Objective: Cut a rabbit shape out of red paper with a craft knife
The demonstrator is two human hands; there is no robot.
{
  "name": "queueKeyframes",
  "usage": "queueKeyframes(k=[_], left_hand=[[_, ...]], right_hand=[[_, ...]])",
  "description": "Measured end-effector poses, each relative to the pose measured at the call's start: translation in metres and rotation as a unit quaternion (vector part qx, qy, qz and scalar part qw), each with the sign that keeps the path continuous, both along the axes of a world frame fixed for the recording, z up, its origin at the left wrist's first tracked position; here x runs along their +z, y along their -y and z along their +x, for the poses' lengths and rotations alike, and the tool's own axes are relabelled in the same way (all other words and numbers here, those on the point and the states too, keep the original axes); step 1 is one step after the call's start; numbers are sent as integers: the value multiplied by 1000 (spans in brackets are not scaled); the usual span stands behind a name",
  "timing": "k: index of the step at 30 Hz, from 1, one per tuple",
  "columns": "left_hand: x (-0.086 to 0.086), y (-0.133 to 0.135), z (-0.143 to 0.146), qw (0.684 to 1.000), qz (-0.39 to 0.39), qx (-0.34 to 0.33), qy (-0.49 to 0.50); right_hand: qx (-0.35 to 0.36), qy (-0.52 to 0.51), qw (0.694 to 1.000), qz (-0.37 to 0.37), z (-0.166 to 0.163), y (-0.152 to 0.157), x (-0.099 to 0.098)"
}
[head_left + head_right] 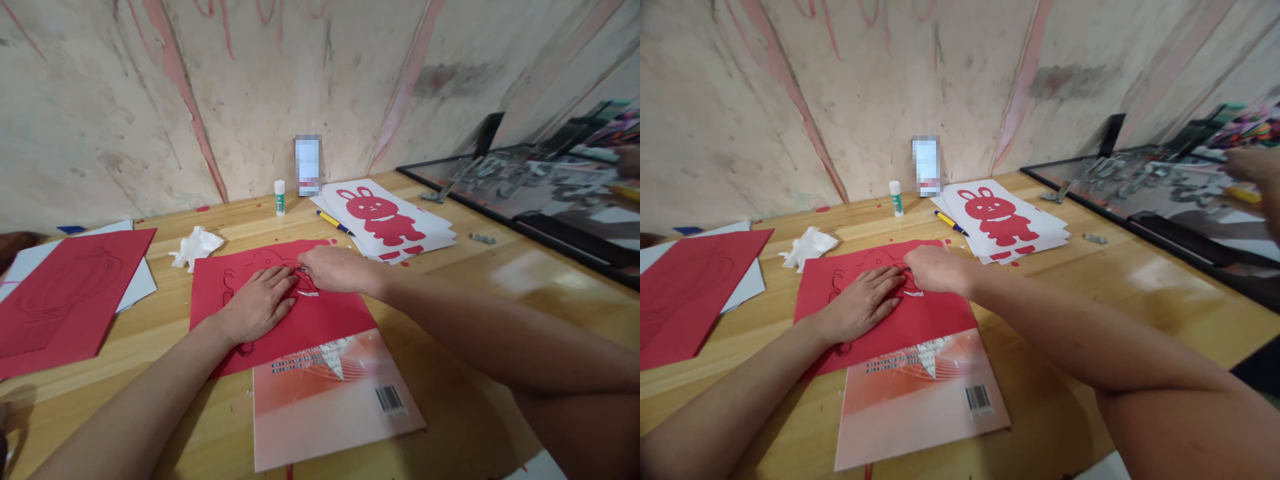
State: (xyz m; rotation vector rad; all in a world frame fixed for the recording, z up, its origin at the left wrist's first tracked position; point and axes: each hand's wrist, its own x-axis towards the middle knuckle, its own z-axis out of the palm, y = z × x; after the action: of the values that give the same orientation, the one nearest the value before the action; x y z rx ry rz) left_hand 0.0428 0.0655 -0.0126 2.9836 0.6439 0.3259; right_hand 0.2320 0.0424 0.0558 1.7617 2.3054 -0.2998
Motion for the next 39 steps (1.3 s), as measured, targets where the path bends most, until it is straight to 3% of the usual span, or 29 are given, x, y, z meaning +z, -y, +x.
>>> queueKeyframes(k=[29, 39], left_hand=[[2, 1, 1, 1000, -3, -1, -1], [1, 0, 1, 1000, 0, -6, 4]], right_hand=[[-18, -5, 1000, 9, -1, -2, -4], [-27, 12, 999, -24, -7, -3, 5]])
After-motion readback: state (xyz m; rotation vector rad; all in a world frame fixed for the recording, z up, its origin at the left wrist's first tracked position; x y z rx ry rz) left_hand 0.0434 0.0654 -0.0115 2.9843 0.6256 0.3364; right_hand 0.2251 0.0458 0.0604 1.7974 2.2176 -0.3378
